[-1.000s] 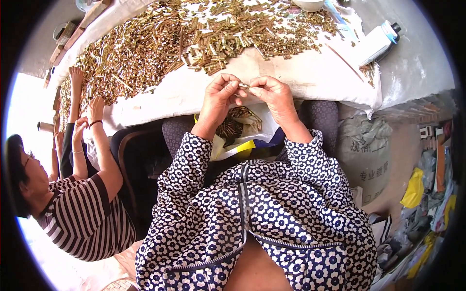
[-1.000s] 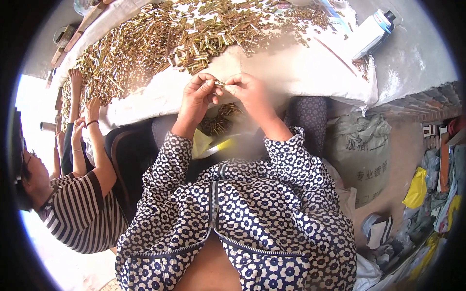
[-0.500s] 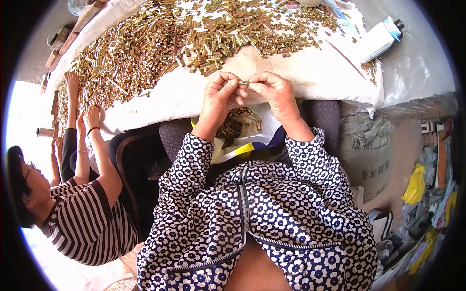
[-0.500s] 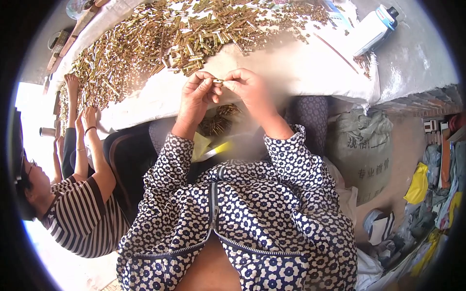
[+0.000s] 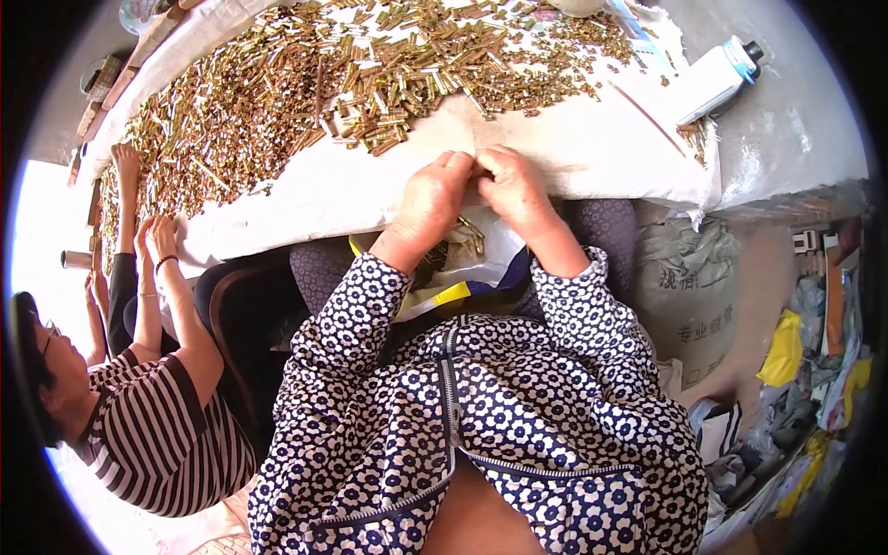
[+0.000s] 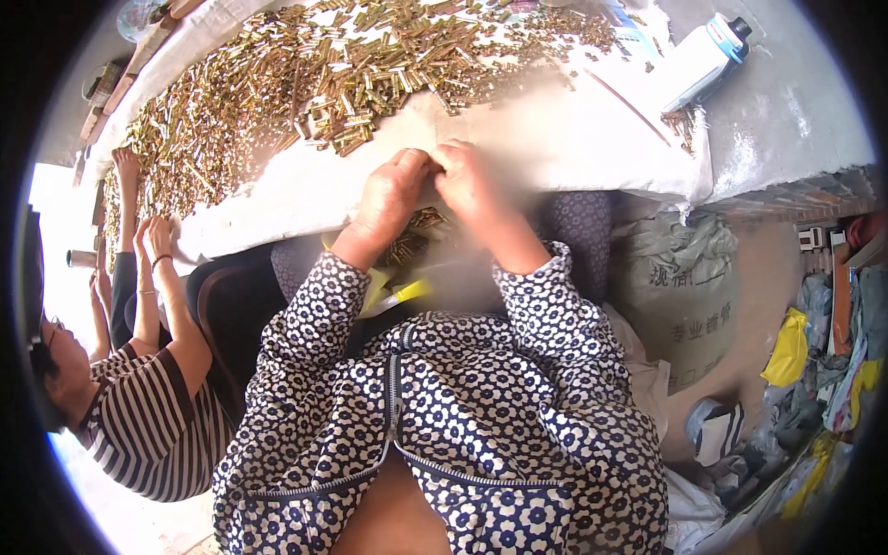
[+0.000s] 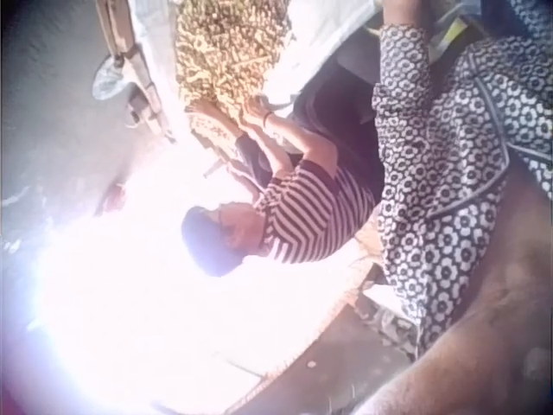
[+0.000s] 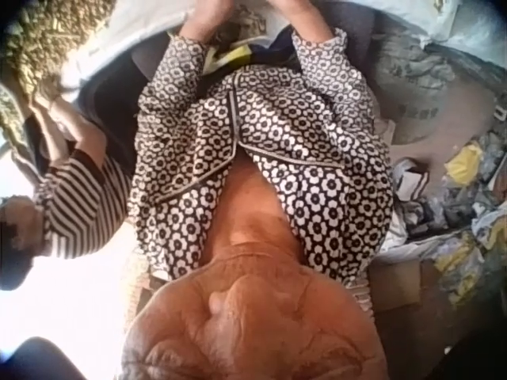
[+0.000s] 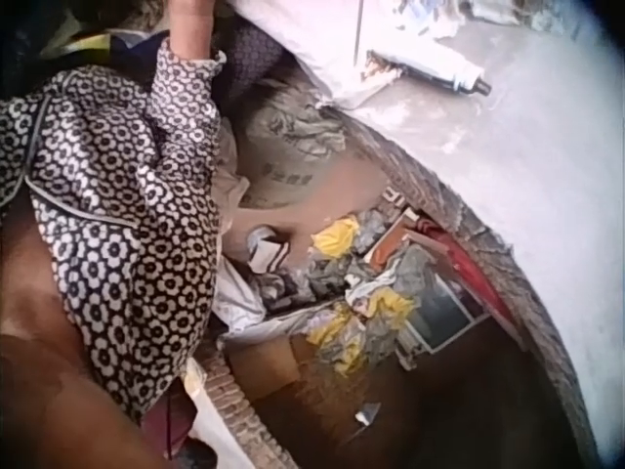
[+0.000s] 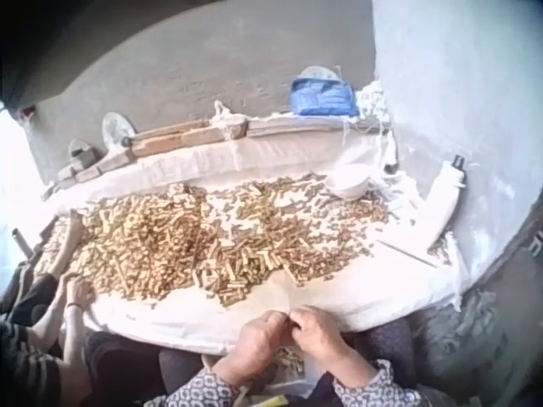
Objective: The person sorts and inspects small brass metal components by hand on a workbench.
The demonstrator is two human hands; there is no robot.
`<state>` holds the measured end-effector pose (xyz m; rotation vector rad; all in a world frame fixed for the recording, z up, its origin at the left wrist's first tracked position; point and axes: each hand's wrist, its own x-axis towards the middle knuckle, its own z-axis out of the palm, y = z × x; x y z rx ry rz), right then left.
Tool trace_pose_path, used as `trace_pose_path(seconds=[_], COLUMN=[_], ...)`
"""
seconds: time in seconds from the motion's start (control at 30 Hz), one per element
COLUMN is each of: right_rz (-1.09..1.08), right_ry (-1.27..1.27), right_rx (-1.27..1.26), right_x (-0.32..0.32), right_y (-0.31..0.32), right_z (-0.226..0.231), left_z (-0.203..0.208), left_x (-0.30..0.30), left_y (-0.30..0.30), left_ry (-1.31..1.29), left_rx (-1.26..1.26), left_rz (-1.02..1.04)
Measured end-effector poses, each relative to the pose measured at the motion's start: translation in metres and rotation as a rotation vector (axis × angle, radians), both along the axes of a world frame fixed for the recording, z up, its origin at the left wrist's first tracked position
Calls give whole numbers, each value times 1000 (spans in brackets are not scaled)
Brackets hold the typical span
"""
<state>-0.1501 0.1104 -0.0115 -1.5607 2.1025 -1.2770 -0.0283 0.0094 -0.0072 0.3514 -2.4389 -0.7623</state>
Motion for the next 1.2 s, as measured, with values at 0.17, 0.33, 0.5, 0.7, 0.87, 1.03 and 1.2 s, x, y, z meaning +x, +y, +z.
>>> trace_pose_path(seconds=[0.17,0.33,0.5,0.7,0.87,1.03,1.2], right_rz=[-215,-445,-404,-345,-317,-259,-213], right_ry=[295,459,567,545,452,521,455], right_rx=[3,169,95,101,136,93,12], right_x=[-33,-76,-89,-84,-58,-42,-41], right_y=[-1,-9,-15,-13,-11,-13,-12], right_z=[-5,-12,-22,-21,-22,-13,-12], left_z=[10,0,3,6,9,9,19], left_x=[0,4,25,35,27,32,30], left_y=[9,8,-39,-76,-65,-51,-32], left_ry=[-204,-31,128,-352,-181,-103,190], left_rx=[-256,113,106,-328,-63,518,1211], left_rz=[34,70,271,316,249,175,113])
